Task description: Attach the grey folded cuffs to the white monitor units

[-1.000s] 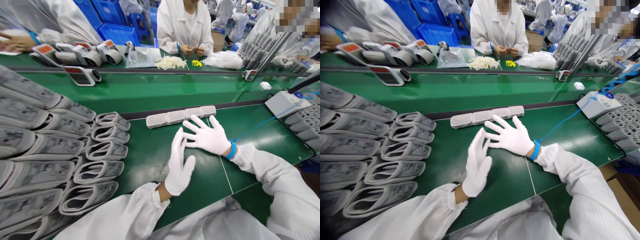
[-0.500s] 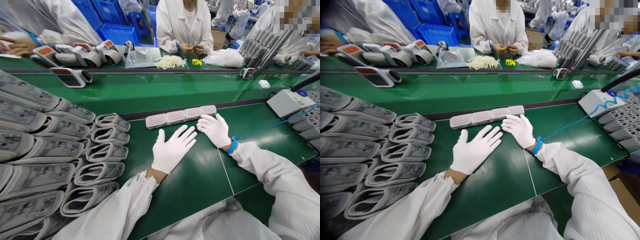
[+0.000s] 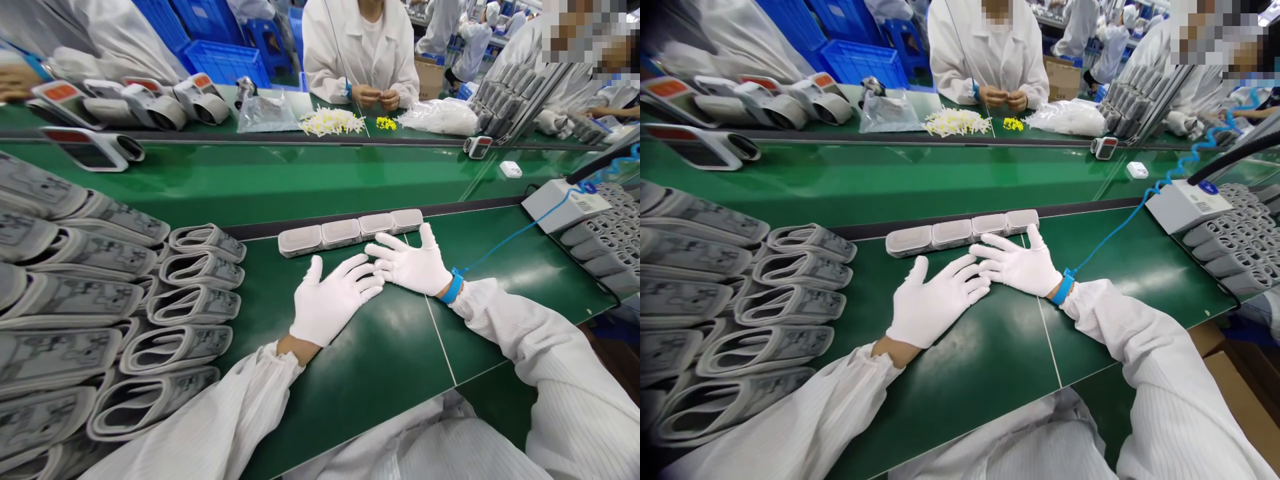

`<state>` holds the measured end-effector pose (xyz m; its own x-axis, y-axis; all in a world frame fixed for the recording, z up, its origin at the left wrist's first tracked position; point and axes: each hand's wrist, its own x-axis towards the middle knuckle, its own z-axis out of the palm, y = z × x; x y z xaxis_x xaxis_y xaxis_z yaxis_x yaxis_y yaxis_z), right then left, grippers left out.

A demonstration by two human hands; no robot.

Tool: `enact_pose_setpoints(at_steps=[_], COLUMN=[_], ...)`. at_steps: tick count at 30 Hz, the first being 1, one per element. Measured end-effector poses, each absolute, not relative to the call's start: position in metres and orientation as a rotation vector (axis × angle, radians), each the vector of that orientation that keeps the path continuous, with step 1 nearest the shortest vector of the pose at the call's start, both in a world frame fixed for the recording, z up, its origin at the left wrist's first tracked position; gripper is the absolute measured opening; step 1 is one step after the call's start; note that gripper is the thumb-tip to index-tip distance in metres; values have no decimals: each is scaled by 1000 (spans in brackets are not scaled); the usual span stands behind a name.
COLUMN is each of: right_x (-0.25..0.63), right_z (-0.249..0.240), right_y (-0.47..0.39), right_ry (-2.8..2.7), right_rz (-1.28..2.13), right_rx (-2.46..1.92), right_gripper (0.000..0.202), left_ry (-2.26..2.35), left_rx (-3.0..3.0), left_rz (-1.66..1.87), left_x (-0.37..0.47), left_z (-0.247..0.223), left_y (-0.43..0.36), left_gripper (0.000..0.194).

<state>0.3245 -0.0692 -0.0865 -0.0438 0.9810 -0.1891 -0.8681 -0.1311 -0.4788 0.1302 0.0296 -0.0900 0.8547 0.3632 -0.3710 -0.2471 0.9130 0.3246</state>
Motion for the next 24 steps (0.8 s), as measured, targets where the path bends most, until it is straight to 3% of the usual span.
enact_pose_setpoints(at_steps=[8,15,21,24], right_x=[326,335,340,338], right_z=[-93,-91,-73,-74], right_y=[-71,-71,-81,-81], right_ry=[-499,-930,-915,-963], right_rz=[1724,1777,1521,1617], right_rx=[-524,-715,-990,-950], right_gripper=[80,56,43,45], left_ry=[380,359,490,451], left_rx=[404,879,964,965], left_rz=[259,268,327,327], left_x=[130,129,126,127], left_z=[-93,-96,-102,-100], left_y=[30,15,13,12], left_gripper=[68,29,34,34])
